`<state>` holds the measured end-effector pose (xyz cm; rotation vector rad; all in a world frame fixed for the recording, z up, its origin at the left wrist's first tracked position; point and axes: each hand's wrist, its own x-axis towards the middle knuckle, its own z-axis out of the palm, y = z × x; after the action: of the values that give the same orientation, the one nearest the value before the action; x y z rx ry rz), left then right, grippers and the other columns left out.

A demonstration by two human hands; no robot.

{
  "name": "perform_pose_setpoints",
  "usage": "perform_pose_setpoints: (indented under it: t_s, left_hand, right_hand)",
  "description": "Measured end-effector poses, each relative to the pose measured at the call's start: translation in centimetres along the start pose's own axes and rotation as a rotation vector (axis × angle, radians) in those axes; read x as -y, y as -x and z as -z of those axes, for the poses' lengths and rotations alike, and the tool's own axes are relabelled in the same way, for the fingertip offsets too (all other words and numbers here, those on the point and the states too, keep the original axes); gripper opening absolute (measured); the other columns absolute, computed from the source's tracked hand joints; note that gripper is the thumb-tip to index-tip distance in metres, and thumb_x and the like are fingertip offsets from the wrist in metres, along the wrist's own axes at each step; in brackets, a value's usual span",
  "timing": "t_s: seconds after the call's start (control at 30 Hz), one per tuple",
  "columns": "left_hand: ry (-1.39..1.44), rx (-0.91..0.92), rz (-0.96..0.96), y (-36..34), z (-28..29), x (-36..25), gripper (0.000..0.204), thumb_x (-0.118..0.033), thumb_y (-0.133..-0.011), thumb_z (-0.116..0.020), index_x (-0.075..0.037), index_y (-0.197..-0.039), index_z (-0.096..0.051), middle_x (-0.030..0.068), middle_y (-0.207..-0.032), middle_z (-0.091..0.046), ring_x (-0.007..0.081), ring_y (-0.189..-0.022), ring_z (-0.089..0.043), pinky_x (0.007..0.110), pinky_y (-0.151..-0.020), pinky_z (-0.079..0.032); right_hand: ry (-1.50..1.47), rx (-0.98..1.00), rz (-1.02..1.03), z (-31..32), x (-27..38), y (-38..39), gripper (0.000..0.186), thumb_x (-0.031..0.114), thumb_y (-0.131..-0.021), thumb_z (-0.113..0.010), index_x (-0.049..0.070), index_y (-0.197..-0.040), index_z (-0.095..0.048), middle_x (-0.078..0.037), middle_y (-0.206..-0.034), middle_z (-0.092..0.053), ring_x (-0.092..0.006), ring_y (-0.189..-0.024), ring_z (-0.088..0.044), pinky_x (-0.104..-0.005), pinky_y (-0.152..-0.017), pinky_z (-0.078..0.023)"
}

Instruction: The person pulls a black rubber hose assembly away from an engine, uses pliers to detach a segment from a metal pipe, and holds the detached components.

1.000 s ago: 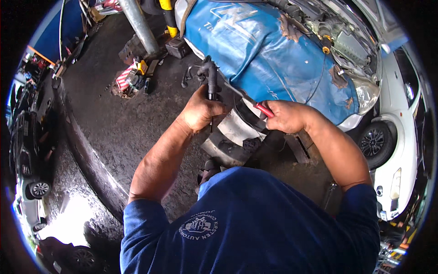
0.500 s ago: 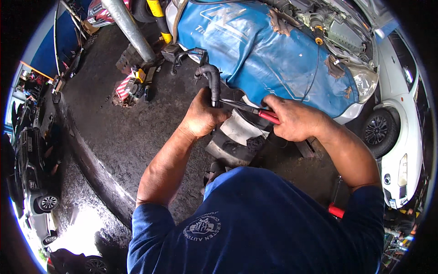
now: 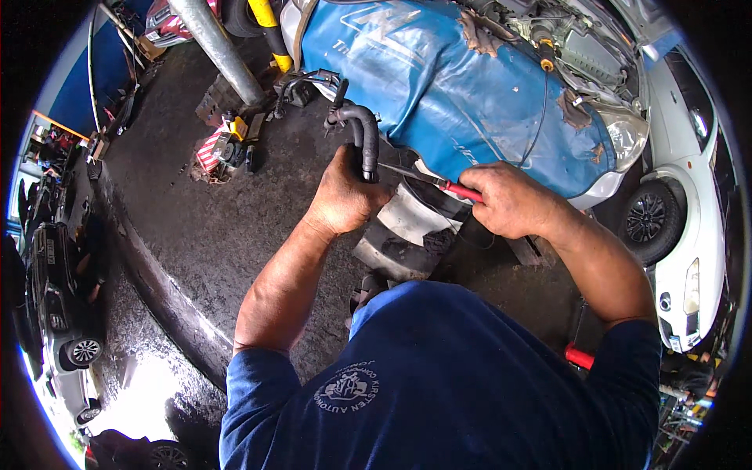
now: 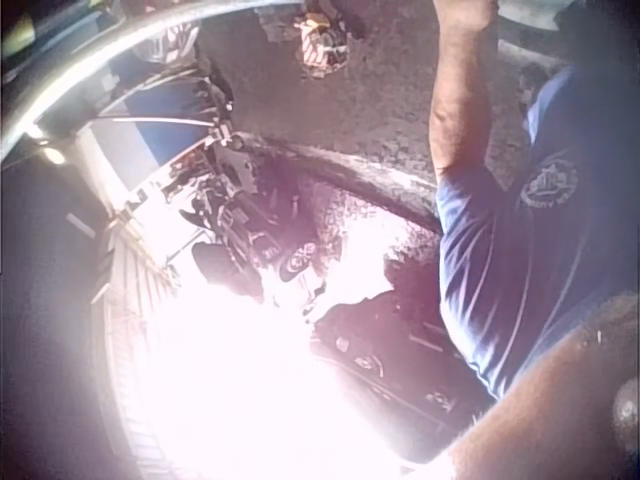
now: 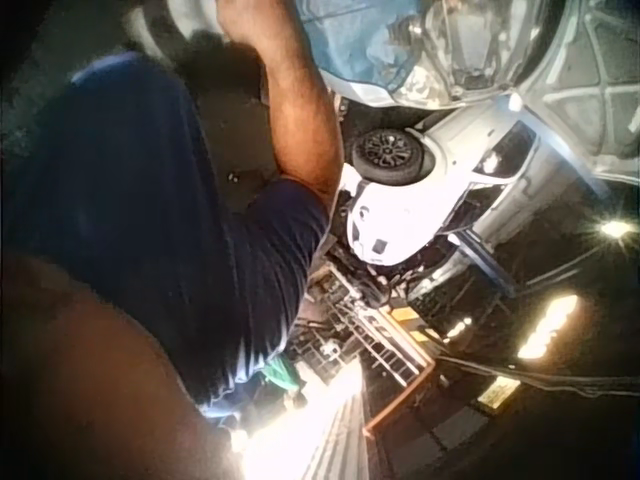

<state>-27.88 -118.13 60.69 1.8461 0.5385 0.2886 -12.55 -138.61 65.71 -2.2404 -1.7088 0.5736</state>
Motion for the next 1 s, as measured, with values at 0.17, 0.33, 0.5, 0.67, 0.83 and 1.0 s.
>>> perform_pose_setpoints:
  t_s: [0.17, 0.33, 0.5, 0.67, 0.83, 1.0]
  left_hand:
    - [-0.003, 0.007, -0.008, -0.6, -0.1, 1.4, 0.057, -0.014, -0.061, -0.073, 0.003, -0.110, -0.048, 0.0102, -0.089, -0.059, 0.0188, -0.082, -0.058, 0.032, -0.076, -0.049]
    - [-0.052, 0.025, -0.003, -0.8, -0.3, 1.8, 0.058, -0.015, -0.061, -0.073, 0.004, -0.109, -0.048, 0.0130, -0.090, -0.060, 0.0220, -0.084, -0.059, 0.034, -0.078, -0.049]
    - [-0.137, 0.018, 0.015, -0.4, -0.6, 0.0, 0.058, -0.015, -0.061, -0.073, 0.006, -0.109, -0.046, 0.0179, -0.095, -0.062, 0.0268, -0.090, -0.062, 0.035, -0.082, -0.049]
    - [-0.270, -0.026, -0.058, -0.1, -0.9, -0.2, 0.055, -0.014, -0.063, -0.071, 0.007, -0.106, -0.043, 0.0203, -0.093, -0.062, 0.0305, -0.090, -0.063, 0.036, -0.082, -0.049]
    - [-0.378, -0.118, -0.164, -0.4, -1.6, 0.2, 0.051, -0.012, -0.065, -0.069, 0.008, -0.102, -0.040, 0.0251, -0.090, -0.062, 0.0375, -0.089, -0.064, 0.040, -0.081, -0.050]
    - [-0.337, -0.090, -0.084, -0.2, -1.5, -1.0, 0.047, -0.009, -0.066, -0.066, 0.007, -0.101, -0.040, 0.0265, -0.087, -0.062, 0.0404, -0.088, -0.063, 0.042, -0.079, -0.050]
  right_hand:
    - [-0.042, 0.045, -0.025, -0.5, 0.3, 0.0, 0.015, 0.002, -0.068, -0.054, -0.004, -0.082, -0.055, -0.021, -0.080, -0.057, -0.0390, -0.078, -0.057, -0.0454, -0.071, -0.046]
    - [-0.019, 0.136, 0.012, -0.7, 0.1, 0.1, 0.017, 0.011, -0.073, -0.055, -0.002, -0.083, -0.057, -0.021, -0.090, -0.056, -0.0387, -0.089, -0.056, -0.0449, -0.080, -0.046]
    - [-0.033, 0.121, 0.021, -0.4, 0.3, 0.4, 0.019, 0.012, -0.072, -0.056, -0.002, -0.084, -0.058, -0.020, -0.089, -0.056, -0.0374, -0.089, -0.056, -0.0442, -0.080, -0.046]
    - [0.002, 0.124, -0.011, 0.1, 1.1, 0.7, 0.022, 0.012, -0.072, -0.058, -0.003, -0.089, -0.058, -0.021, -0.091, -0.057, -0.0378, -0.090, -0.057, -0.0444, -0.082, -0.046]
    - [-0.082, -0.100, -0.178, -1.7, 0.7, 1.1, 0.027, 0.010, -0.073, -0.060, -0.003, -0.096, -0.055, -0.024, -0.097, -0.062, -0.0420, -0.092, -0.061, -0.0470, -0.080, -0.048]
    - [-0.110, -0.052, -0.140, -2.1, 0.6, 0.7, 0.020, 0.006, -0.071, -0.058, -0.003, -0.089, -0.053, -0.022, -0.083, -0.061, -0.0394, -0.080, -0.060, -0.0448, -0.071, -0.047]
